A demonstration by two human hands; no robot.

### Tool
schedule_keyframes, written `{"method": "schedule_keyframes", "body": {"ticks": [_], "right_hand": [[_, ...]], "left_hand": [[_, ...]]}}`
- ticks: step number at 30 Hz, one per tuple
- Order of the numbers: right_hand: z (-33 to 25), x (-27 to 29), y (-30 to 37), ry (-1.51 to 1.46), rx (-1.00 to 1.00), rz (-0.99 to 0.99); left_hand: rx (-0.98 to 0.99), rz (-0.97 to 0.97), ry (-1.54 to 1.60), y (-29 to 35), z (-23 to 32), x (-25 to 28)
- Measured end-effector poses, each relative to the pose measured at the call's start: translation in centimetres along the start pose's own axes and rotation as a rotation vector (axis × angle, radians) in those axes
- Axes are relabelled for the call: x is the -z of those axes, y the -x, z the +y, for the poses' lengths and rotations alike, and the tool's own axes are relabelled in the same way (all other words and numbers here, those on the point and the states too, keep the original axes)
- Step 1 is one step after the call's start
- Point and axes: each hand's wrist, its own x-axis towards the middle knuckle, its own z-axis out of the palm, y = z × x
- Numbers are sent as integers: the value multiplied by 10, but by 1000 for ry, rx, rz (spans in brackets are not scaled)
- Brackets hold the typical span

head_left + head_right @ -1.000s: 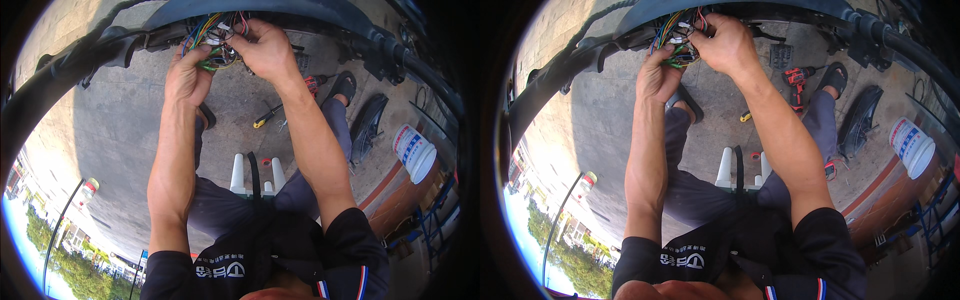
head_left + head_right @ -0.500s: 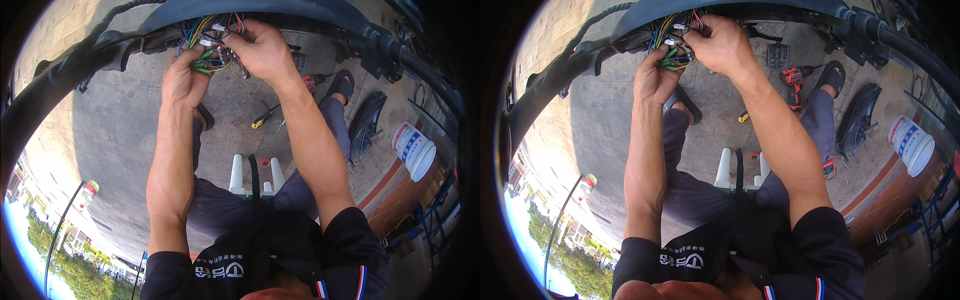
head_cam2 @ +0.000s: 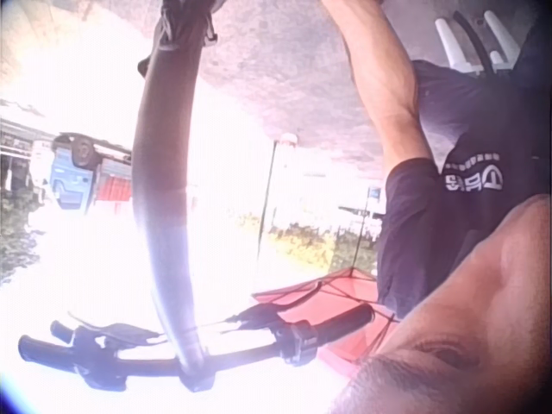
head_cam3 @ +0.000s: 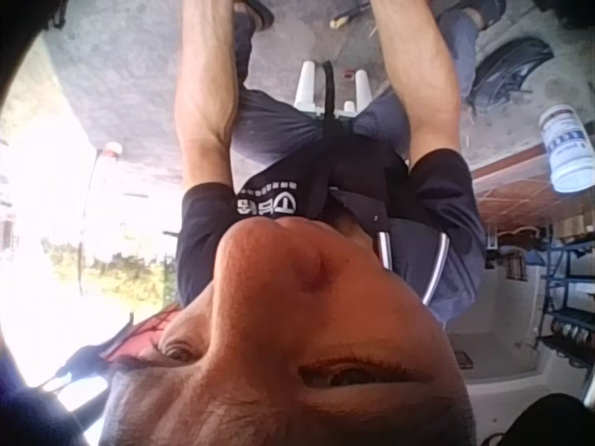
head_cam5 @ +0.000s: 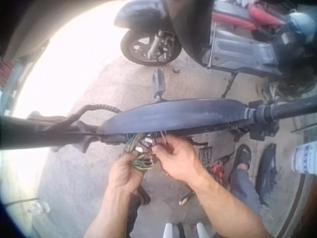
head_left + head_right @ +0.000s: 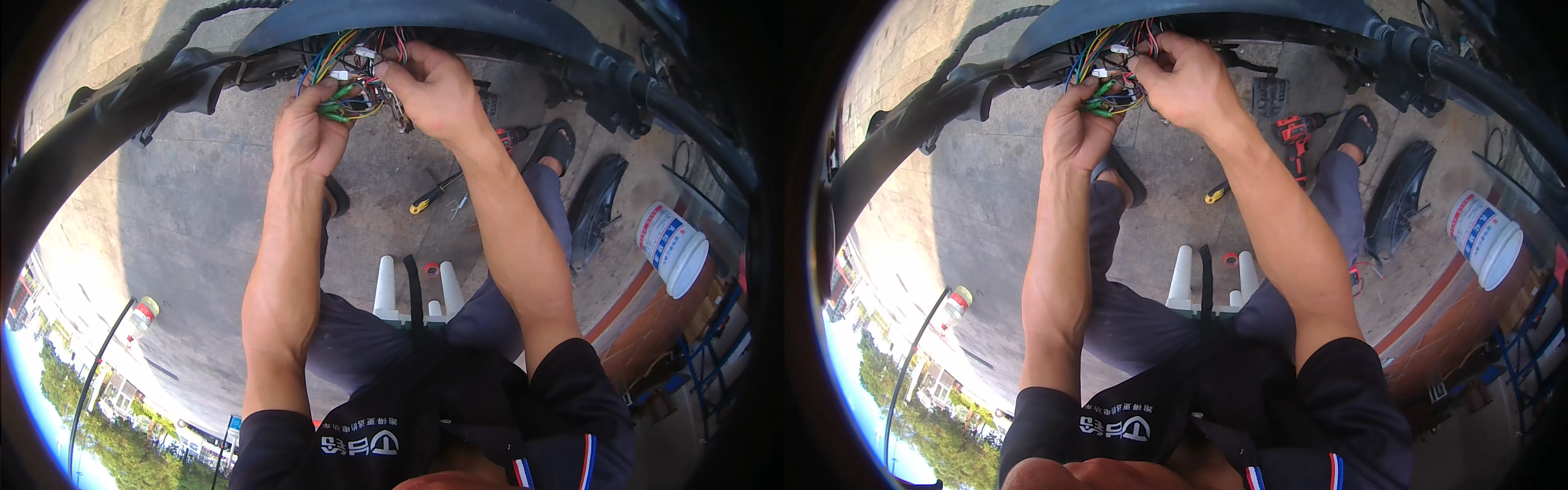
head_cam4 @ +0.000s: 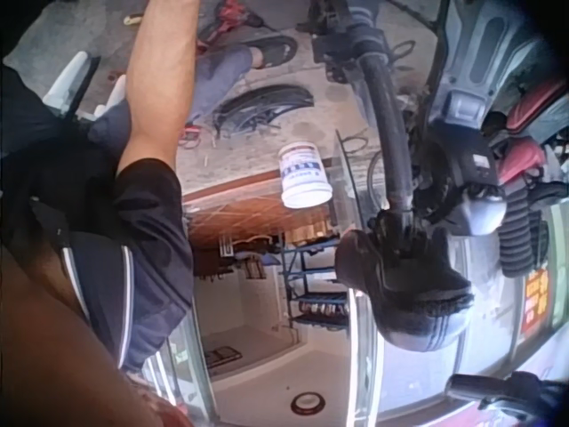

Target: The person sits on a stool and works on the exposed wiring harness under the handlebars of an electric scooter. They manipulate and connect wires, then briefly test the throttle and brake levers before returning to the wiring.

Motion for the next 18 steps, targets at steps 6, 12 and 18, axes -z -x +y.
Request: {"method": "schedule_keyframes", "body": {"ticks": [6, 12, 18], "right_hand": [[3, 1, 3, -169, -20, -3], [6, 6, 4, -219, -74, -26], [9, 2, 3, -285, 18, 10]], "left_hand": [[-18, -28, 6, 1, -1, -3], [-18, -36, -14, 2, 0, -5], [-36, -30, -35, 3, 0, -4]]}}
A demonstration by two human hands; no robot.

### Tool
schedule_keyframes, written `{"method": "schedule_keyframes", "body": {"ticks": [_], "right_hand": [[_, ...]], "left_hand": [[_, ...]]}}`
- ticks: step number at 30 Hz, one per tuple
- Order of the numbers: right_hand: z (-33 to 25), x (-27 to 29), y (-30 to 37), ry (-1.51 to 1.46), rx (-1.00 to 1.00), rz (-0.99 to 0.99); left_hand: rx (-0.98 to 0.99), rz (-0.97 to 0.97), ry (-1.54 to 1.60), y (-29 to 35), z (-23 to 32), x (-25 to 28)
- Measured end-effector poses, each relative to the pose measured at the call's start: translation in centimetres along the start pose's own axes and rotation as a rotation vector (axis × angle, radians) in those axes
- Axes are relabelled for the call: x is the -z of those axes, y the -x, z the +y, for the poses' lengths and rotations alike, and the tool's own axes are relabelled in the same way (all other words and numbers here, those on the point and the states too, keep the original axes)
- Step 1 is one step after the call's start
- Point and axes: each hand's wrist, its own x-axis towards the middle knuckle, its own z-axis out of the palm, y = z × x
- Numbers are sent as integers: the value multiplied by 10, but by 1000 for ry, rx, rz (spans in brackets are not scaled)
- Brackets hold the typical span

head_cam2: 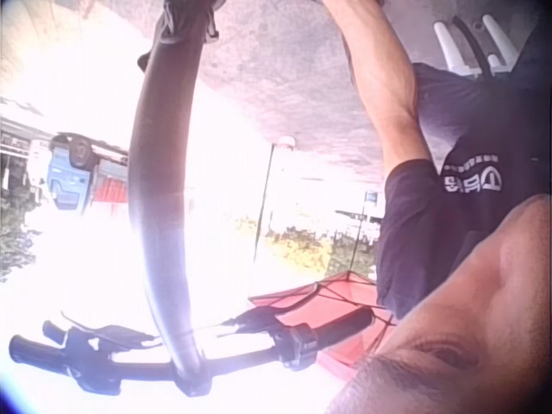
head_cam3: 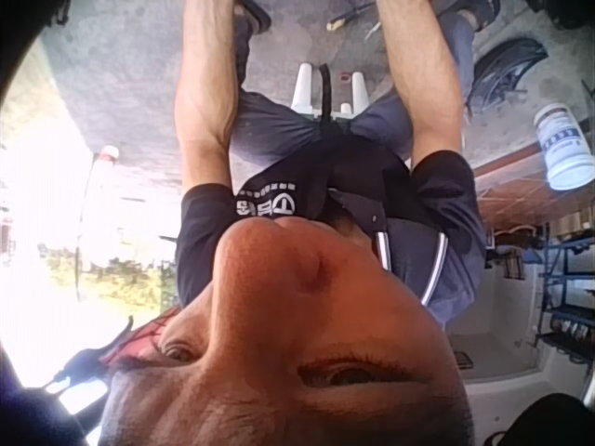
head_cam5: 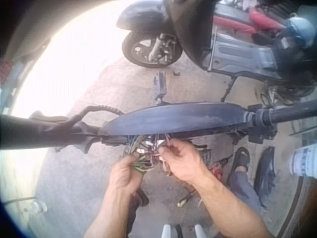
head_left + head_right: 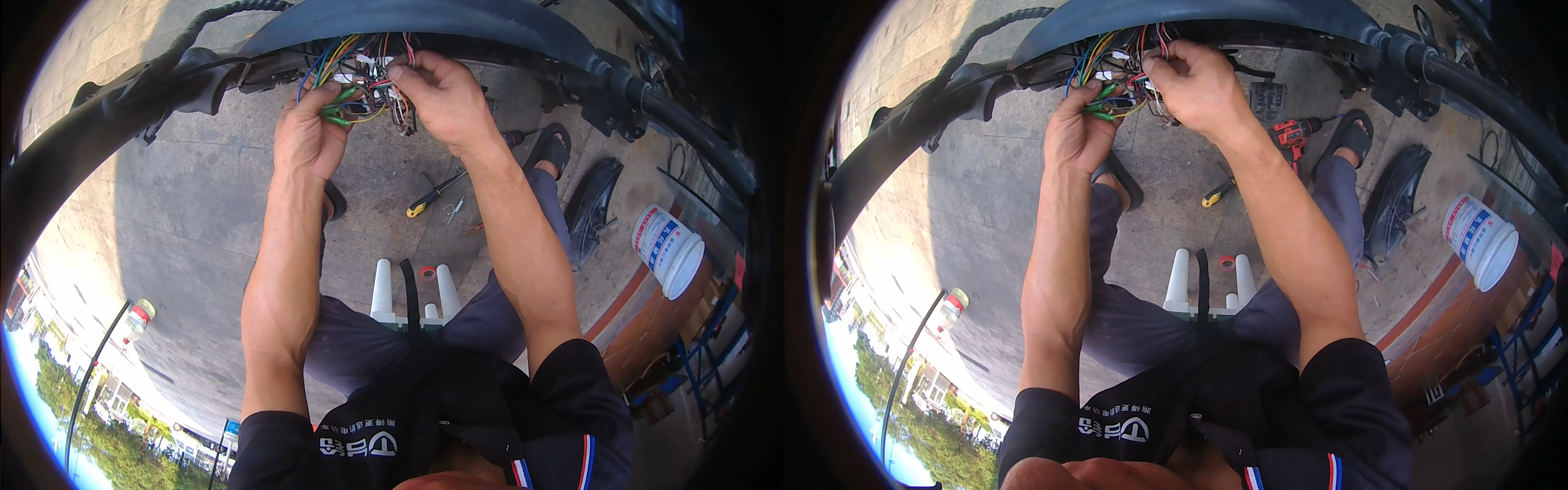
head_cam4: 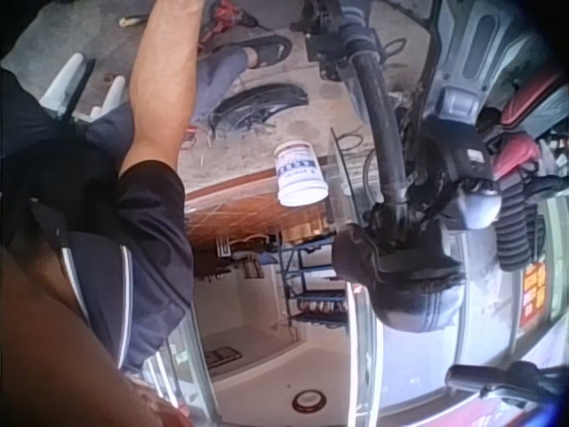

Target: The person sits on a stool and works on the exposed wiring harness under the handlebars of an electric scooter. They manipulate and connect wires, then briefly test the throttle and brake levers before returning to the wiring.

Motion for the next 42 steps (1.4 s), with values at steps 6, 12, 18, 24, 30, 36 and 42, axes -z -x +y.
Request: {"method": "schedule_keyframes", "body": {"ticks": [6, 12, 18, 24, 30, 36, 42], "right_hand": [[-1, 6, 3, 65, -113, -22], [-10, 13, 9, 164, -136, -56], [-15, 25, 14, 322, -117, -57], [-12, 26, 14, 278, -114, -69], [-2, 18, 9, 102, -153, -95], [-4, 20, 9, 86, -163, -196], [-5, 18, 11, 78, -212, -120]], "left_hand": [[5, 8, 25, -3, -2, 4], [-42, 34, 61, -5, -6, 3], [-66, 33, 60, -5, -7, -1], [-57, 44, 62, -9, -8, 3], [-72, 1, 30, -12, -7, 5], [-97, 29, 14, -7, -5, -3], [-114, 94, 14, -5, -4, -9]]}}
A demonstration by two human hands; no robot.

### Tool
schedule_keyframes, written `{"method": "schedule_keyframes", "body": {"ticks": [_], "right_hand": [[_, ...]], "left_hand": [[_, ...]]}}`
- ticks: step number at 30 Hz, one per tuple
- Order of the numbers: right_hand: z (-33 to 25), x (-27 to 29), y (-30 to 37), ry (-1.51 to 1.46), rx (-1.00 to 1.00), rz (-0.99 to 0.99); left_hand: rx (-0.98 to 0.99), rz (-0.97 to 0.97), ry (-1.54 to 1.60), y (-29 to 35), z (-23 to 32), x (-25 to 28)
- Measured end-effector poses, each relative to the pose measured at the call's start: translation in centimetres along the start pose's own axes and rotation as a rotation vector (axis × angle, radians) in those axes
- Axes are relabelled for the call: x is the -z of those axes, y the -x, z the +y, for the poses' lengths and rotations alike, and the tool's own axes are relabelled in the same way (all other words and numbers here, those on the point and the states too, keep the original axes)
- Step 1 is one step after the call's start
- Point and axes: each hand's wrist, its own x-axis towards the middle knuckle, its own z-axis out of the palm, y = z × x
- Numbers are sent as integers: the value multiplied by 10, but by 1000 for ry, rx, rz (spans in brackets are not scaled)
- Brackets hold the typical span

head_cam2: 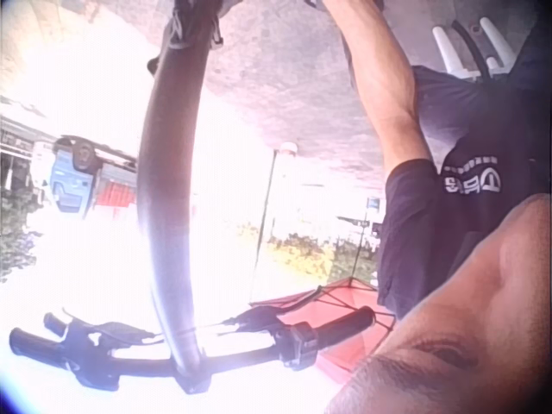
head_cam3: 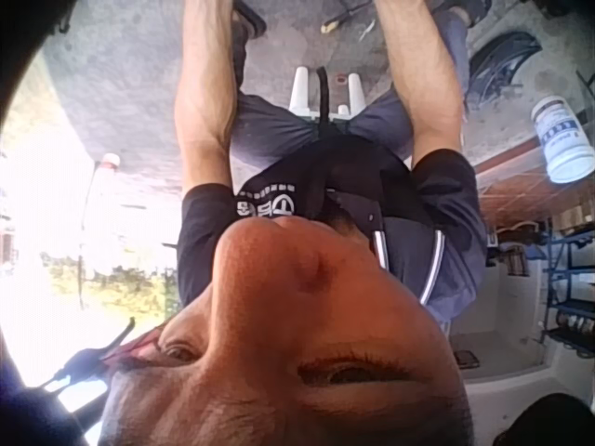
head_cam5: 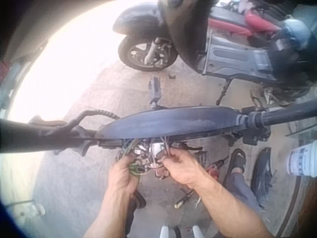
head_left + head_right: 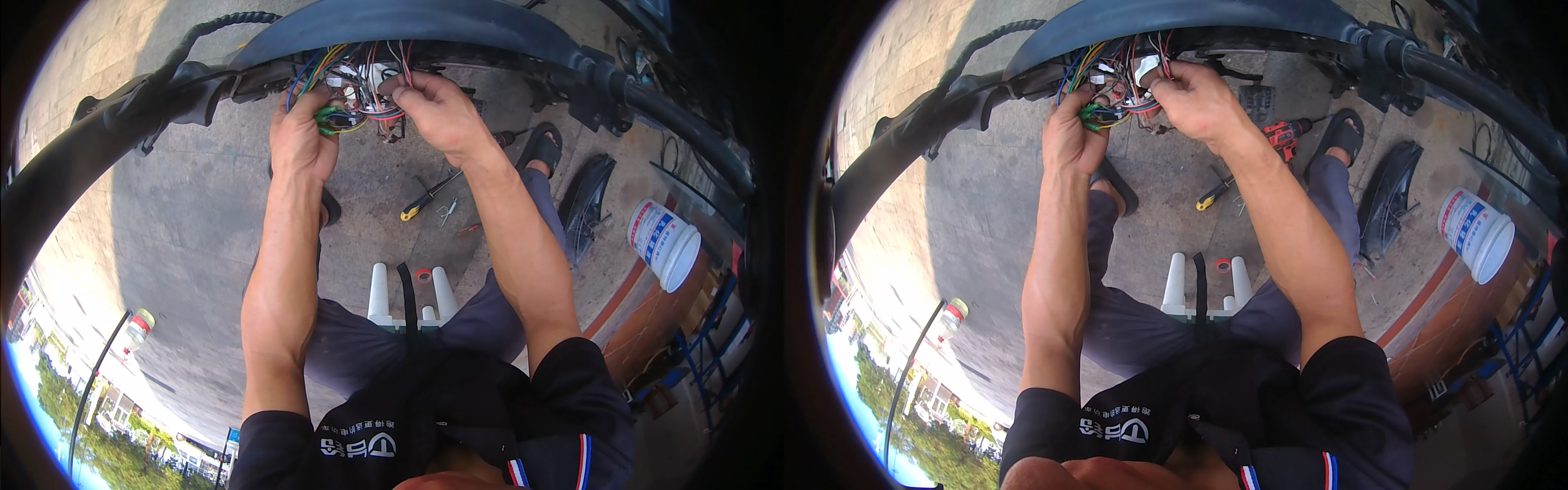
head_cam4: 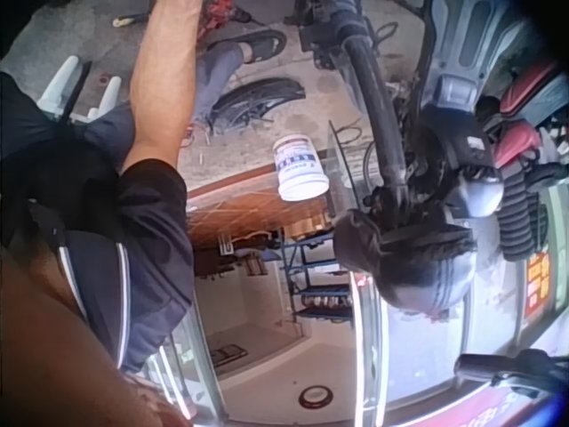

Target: The person sits on a stool and works on the exposed wiring harness under the handlebars of an electric scooter. They manipulate and connect wires, then briefly test the throttle and brake levers before returning to the wiring.

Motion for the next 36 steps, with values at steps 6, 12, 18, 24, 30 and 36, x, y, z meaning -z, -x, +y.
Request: {"method": "schedule_keyframes", "body": {"ticks": [6, 12, 18, 24, 30, 36], "right_hand": [[5, -1, -4, -14, 8, 1], [6, -2, -7, 25, -19, -16], [9, -3, -11, 112, 2, 12], [7, -4, -10, 104, -7, 16], [2, -8, -6, 185, -35, 59], [7, -9, -8, 225, 14, 64]], "left_hand": [[19, -43, -21, 1, 0, 2], [-4, -41, -37, 1, -3, 4], [5, -96, -52, 5, -1, 1], [8, -85, -89, 7, 0, -3], [4, -32, -45, 7, -1, -3], [18, -32, -45, 7, -1, -4]]}}
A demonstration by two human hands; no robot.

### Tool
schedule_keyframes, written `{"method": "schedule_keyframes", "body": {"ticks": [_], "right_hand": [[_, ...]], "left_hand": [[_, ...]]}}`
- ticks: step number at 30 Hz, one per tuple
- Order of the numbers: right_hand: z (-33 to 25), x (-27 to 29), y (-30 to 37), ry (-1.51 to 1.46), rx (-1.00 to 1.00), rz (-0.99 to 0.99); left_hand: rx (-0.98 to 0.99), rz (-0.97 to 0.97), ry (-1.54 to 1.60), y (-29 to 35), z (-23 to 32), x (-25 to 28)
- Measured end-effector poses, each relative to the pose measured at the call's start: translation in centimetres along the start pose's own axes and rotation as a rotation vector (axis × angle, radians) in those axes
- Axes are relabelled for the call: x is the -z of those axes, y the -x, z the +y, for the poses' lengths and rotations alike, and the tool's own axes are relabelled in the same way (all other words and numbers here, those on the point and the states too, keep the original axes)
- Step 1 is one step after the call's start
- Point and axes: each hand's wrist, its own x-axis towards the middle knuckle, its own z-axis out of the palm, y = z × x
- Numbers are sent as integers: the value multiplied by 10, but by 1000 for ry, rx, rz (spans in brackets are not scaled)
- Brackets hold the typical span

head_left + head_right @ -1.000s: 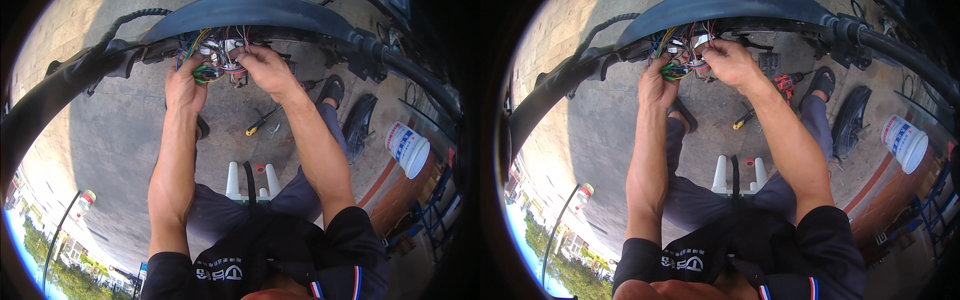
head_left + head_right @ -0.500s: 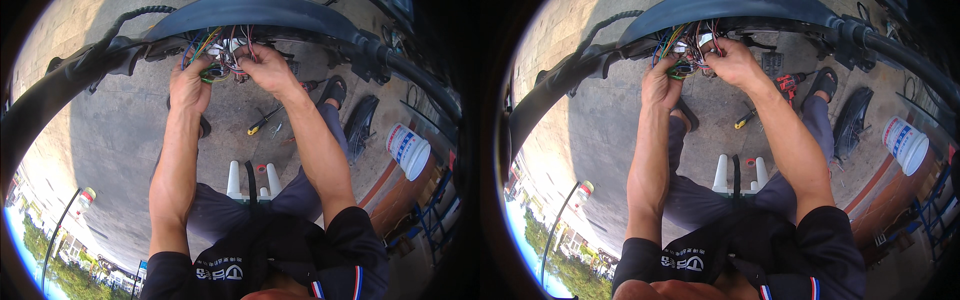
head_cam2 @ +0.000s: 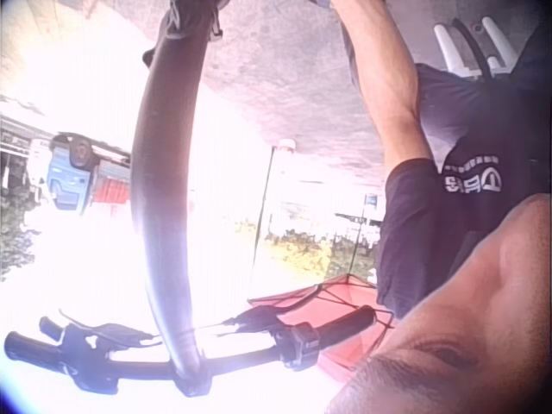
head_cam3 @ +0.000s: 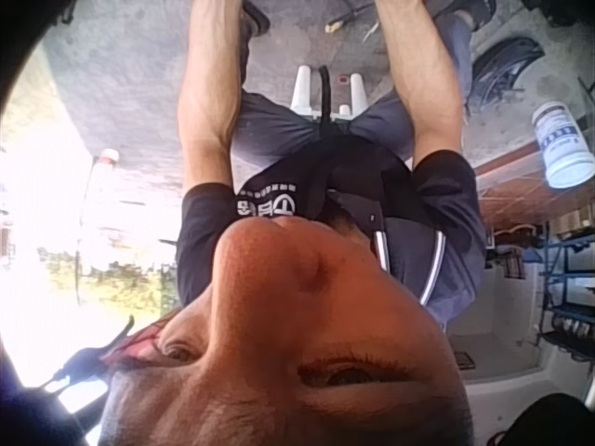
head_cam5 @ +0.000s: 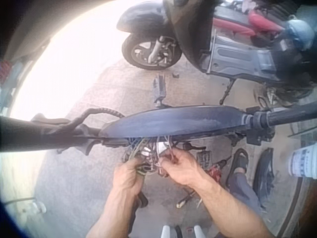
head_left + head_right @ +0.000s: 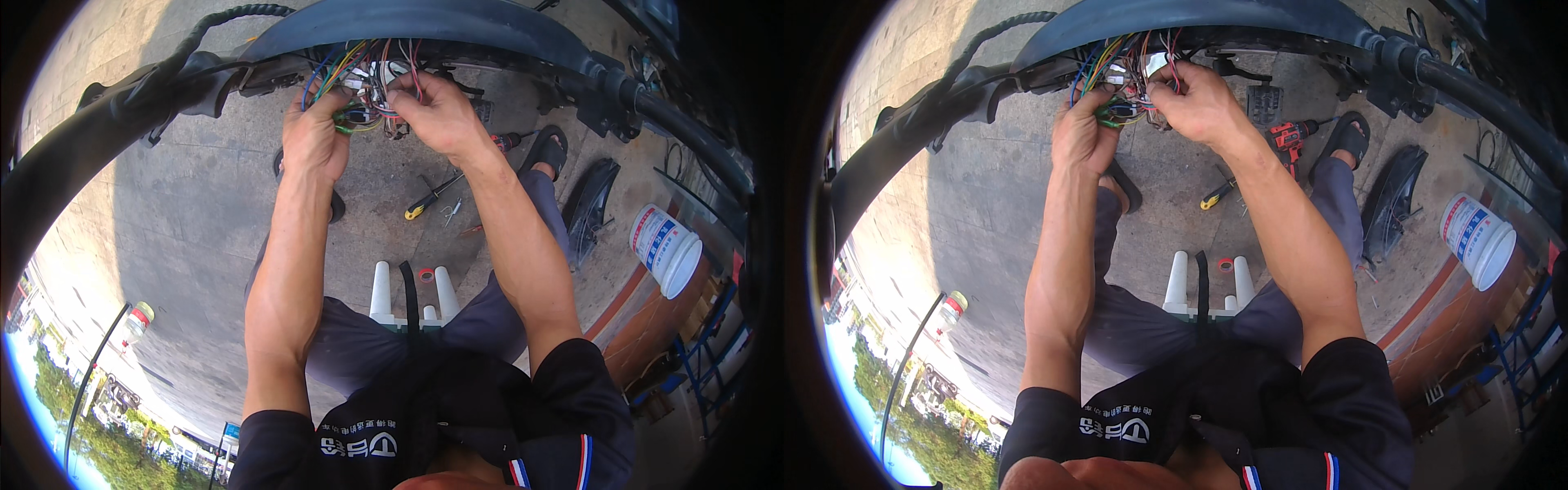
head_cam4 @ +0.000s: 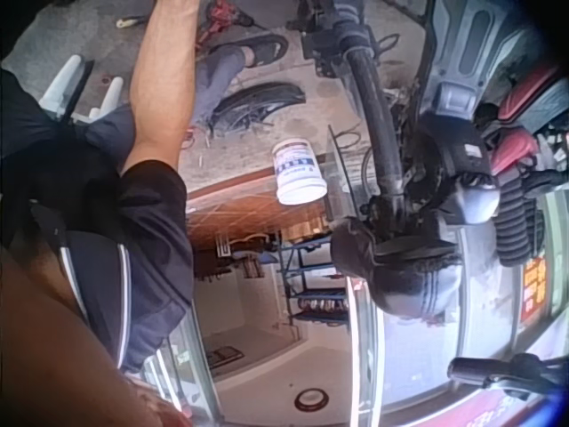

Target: The person sits on a stool and works on the exposed wiring harness under the handlebars of an electric scooter. They manipulate and connect wires, then briefly test the throttle and brake levers before returning to the wiring.

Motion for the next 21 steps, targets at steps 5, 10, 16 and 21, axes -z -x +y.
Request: {"method": "schedule_keyframes", "body": {"ticks": [5, 10, 16, 21], "right_hand": [[0, 1, -1, 22, -2, -7], [-8, 4, 4, 56, -17, -21], [-10, 1, 6, -37, 13, -53], [-12, 3, 9, -62, 11, -82]], "left_hand": [[51, -31, 44, -1, 0, 2], [82, -94, 0, -4, 0, 7], [121, -3, 29, -8, -4, 9], [100, 39, 7, -6, -5, 8]]}}
